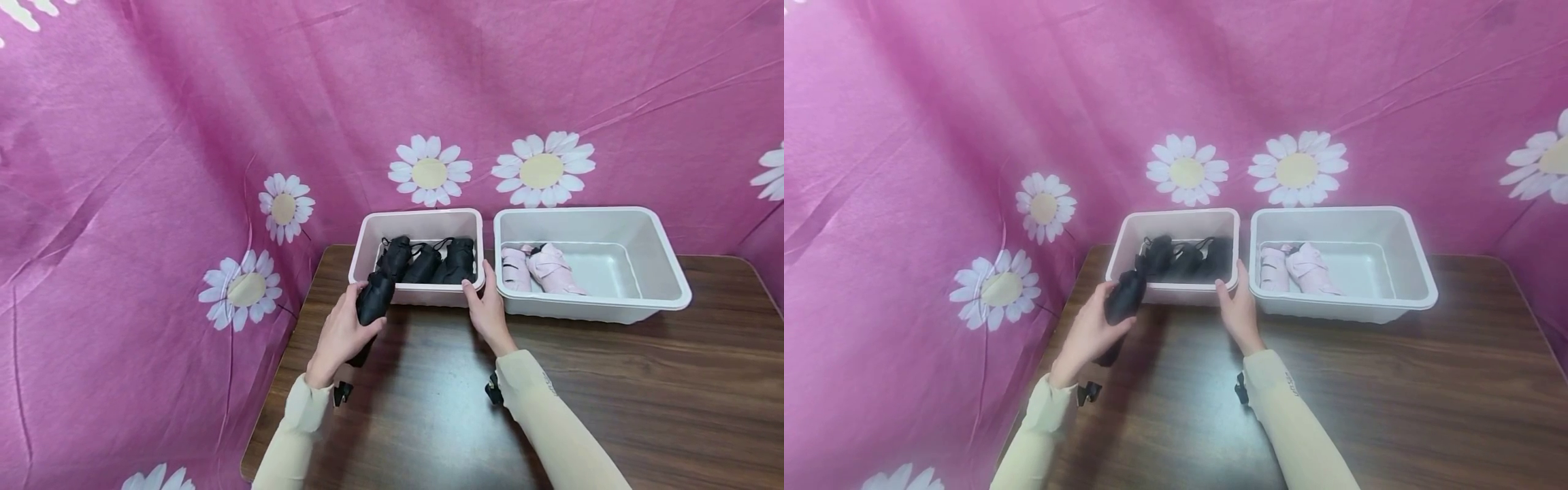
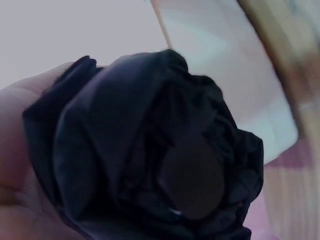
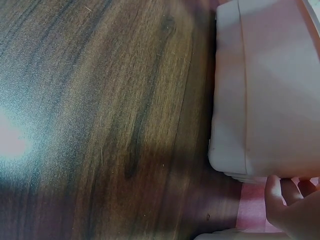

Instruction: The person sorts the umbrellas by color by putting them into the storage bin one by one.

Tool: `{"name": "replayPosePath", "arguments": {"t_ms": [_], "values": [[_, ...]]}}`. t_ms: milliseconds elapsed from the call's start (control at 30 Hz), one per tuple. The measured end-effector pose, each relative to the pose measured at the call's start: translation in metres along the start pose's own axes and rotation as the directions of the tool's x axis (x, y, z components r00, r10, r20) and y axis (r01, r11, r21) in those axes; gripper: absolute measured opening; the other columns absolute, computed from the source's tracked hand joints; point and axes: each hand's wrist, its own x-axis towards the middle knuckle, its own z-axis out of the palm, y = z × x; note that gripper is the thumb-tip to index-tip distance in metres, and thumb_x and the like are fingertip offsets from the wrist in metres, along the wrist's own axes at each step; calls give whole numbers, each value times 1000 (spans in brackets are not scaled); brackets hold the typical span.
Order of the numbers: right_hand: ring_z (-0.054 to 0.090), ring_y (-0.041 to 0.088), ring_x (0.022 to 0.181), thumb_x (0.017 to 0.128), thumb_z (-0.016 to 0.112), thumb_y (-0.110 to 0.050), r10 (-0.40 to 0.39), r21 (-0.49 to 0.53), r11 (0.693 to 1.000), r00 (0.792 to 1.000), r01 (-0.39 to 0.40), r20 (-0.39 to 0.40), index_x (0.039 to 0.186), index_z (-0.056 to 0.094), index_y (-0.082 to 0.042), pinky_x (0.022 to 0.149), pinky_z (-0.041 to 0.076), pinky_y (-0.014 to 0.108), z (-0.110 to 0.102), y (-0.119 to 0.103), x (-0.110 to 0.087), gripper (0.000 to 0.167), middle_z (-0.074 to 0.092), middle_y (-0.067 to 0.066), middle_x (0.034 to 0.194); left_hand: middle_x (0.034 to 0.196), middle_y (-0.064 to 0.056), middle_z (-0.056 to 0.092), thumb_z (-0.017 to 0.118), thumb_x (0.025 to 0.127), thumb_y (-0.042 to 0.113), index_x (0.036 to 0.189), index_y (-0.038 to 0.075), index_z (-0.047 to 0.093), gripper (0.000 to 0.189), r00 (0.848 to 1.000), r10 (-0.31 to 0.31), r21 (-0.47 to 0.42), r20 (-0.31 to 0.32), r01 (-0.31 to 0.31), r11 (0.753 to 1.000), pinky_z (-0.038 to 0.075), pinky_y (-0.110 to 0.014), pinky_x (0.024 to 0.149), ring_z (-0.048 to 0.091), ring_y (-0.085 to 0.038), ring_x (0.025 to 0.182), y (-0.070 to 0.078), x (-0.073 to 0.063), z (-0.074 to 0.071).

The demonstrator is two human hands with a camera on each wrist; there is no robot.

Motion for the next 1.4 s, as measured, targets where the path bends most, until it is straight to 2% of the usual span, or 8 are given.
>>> {"name": "replayPosePath", "arguments": {"t_ms": [233,467,567,700,900,1133,1300,1400], "values": [[26,27,145,98,53,-33,5,10,1000,1000,-5,-9,154,19,-20,119,21,45,-1,0,0,67,26,9,159,123,-15,59,77,77,35,139,15,40,75,998,54,-16,-15,-55,998,51,-45,82,59,-29,99,13,25,-11],[27,27,145,98,53,-33,4,10,1000,1000,-4,-15,154,20,-22,119,21,44,-1,2,-1,66,27,9,158,124,-14,60,78,78,33,138,12,41,74,993,103,-61,-49,-106,992,51,-45,86,59,-27,105,24,49,-19],[27,27,145,98,53,-33,2,10,1000,1000,-2,-15,154,20,-21,119,21,44,0,2,-1,67,27,9,158,125,-15,60,78,78,33,138,12,40,74,991,110,-92,-71,-117,989,51,-46,87,59,-28,107,28,57,-22],[26,26,145,98,53,-34,0,6,1000,1000,0,-15,154,20,-20,119,21,45,-1,2,-1,66,26,7,159,125,-14,60,77,78,35,138,16,40,74,991,89,-132,-100,-102,986,51,-46,85,60,-29,105,35,68,-22],[25,25,146,99,53,-34,-3,2,1000,1000,3,-10,154,18,-21,119,20,44,-1,2,1,67,25,6,160,124,-12,59,77,77,37,139,19,39,74,988,38,-184,-152,-66,981,50,-47,86,59,-27,108,46,83,-14],[24,24,146,99,52,-35,5,2,1000,1000,-5,-5,154,18,-23,119,20,44,-1,2,2,67,24,5,160,126,-8,57,76,77,35,137,17,40,72,969,47,-133,-242,-81,988,50,-45,86,58,-25,105,55,103,7],[24,24,146,99,52,-36,9,2,1000,1000,-9,0,154,18,-21,119,20,44,0,3,2,67,23,5,160,131,-9,53,76,77,31,137,11,41,72,961,63,-119,-271,-98,988,48,-39,94,55,-25,111,61,113,17],[24,24,146,99,53,-35,7,10,1000,1000,-7,0,154,19,-20,119,20,44,1,2,2,66,24,5,160,128,-11,55,75,78,32,137,12,40,72,962,36,-121,-272,-72,990,48,-41,93,56,-27,111,64,117,23]]}}
